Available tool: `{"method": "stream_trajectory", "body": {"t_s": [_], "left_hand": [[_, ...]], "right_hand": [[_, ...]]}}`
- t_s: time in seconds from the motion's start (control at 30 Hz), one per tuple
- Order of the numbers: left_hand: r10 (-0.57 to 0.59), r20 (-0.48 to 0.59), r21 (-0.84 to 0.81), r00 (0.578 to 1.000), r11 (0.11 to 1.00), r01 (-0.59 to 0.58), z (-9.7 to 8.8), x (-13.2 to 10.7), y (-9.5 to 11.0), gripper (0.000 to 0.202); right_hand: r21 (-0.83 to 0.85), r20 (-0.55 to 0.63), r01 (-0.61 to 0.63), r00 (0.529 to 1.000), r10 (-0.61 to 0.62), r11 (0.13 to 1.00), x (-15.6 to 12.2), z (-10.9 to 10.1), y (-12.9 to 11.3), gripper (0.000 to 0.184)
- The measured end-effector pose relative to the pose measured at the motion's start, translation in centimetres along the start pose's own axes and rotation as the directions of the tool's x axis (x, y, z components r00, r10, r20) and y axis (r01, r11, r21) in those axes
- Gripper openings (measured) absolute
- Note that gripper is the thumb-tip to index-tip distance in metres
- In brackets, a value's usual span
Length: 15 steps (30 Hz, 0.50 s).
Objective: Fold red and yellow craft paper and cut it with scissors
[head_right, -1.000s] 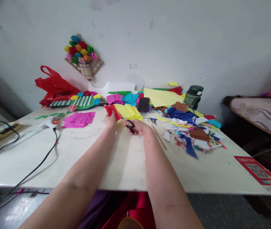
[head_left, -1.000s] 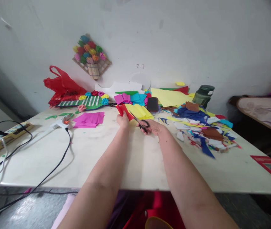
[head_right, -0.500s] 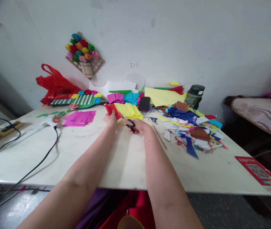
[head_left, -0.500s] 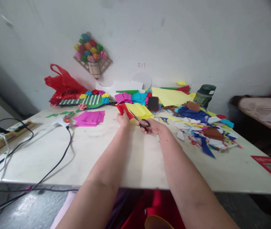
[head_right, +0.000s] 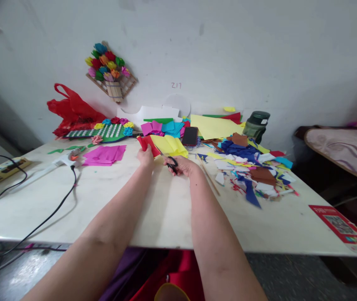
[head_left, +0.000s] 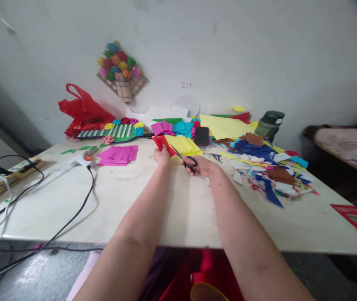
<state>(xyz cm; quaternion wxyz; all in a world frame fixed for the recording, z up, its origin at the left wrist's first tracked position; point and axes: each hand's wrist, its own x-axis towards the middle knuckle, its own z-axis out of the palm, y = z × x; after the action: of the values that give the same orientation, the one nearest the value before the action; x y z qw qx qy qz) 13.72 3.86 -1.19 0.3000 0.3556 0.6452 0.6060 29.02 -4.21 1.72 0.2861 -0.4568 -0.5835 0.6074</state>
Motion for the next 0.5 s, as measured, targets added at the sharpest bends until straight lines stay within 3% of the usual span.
{"method": "stream_trajectory", "body": {"t_s": [0.5], "left_hand": [[0.01, -0.03, -0.013, 0.999, 1.0, -0.011, 0.27, 0.08, -0.27, 0.03]], "right_hand": [[-0.018, -0.005, 0.026, 1.0, -0.026, 1.0, 0.01, 0.18, -0.1, 0.041]]}}
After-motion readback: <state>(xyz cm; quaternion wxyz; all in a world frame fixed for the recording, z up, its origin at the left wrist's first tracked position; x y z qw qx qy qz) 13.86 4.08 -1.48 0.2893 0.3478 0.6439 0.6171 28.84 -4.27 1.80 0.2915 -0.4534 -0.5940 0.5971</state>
